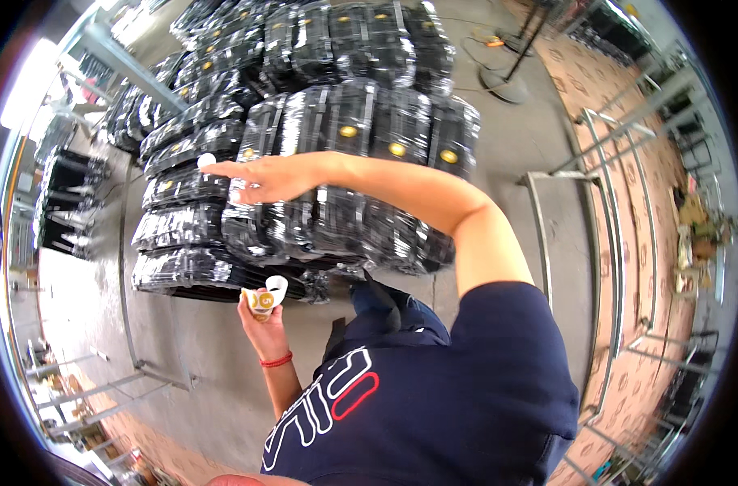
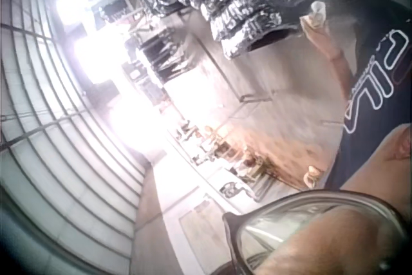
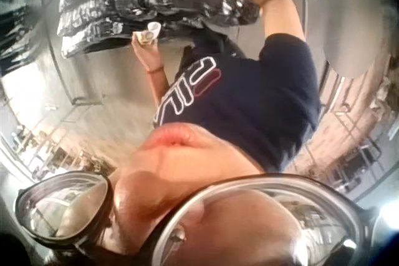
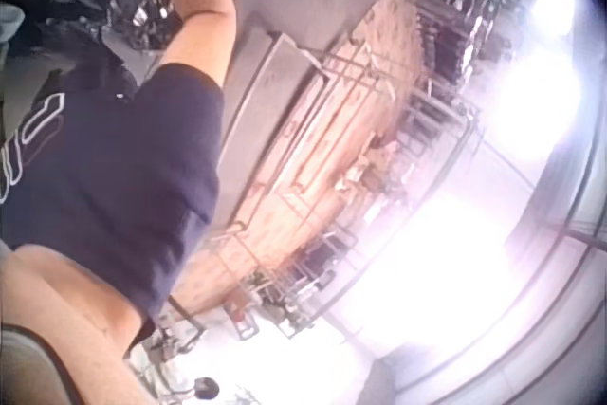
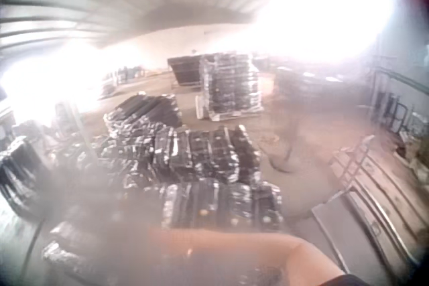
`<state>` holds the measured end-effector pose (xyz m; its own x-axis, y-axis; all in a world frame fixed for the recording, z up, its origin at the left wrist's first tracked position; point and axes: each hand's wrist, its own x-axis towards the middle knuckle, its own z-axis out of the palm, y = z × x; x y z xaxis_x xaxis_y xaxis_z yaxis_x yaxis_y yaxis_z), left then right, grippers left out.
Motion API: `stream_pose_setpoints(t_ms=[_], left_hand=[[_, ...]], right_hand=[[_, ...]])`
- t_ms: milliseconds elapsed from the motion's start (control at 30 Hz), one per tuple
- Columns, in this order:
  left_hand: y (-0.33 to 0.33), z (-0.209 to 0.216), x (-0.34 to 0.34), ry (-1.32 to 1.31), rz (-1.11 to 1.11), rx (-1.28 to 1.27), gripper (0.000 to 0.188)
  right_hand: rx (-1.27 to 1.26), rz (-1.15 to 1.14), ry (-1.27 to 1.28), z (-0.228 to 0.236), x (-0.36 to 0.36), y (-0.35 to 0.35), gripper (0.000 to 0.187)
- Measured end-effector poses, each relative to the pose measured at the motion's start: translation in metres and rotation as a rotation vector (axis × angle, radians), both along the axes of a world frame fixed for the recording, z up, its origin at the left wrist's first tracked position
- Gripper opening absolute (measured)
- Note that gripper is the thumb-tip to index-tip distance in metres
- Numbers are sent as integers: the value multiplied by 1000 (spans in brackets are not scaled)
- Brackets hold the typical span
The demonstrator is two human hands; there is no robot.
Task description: The person walks through a warehouse and applies small round stickers to stacks of plastic-wrapped chairs. They retrieve a sticker roll from a table, tear off individual stickers, and place them on the top of each chair stack while moving between multiple stacks.
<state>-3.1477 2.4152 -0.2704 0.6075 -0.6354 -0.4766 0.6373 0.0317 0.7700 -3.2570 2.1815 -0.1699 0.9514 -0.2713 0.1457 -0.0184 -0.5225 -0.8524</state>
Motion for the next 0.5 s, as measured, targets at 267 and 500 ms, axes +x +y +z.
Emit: stream_pose_setpoints(t_ms=[267,500], left_hand=[[20,-6,-143,73,-439,-81,25],[-8,3,-250,68,-695,-141,22]], right_hand=[[-160,-618,-235,12,-222,105,41],[234,-978,-425,-16,-363,140,31]])
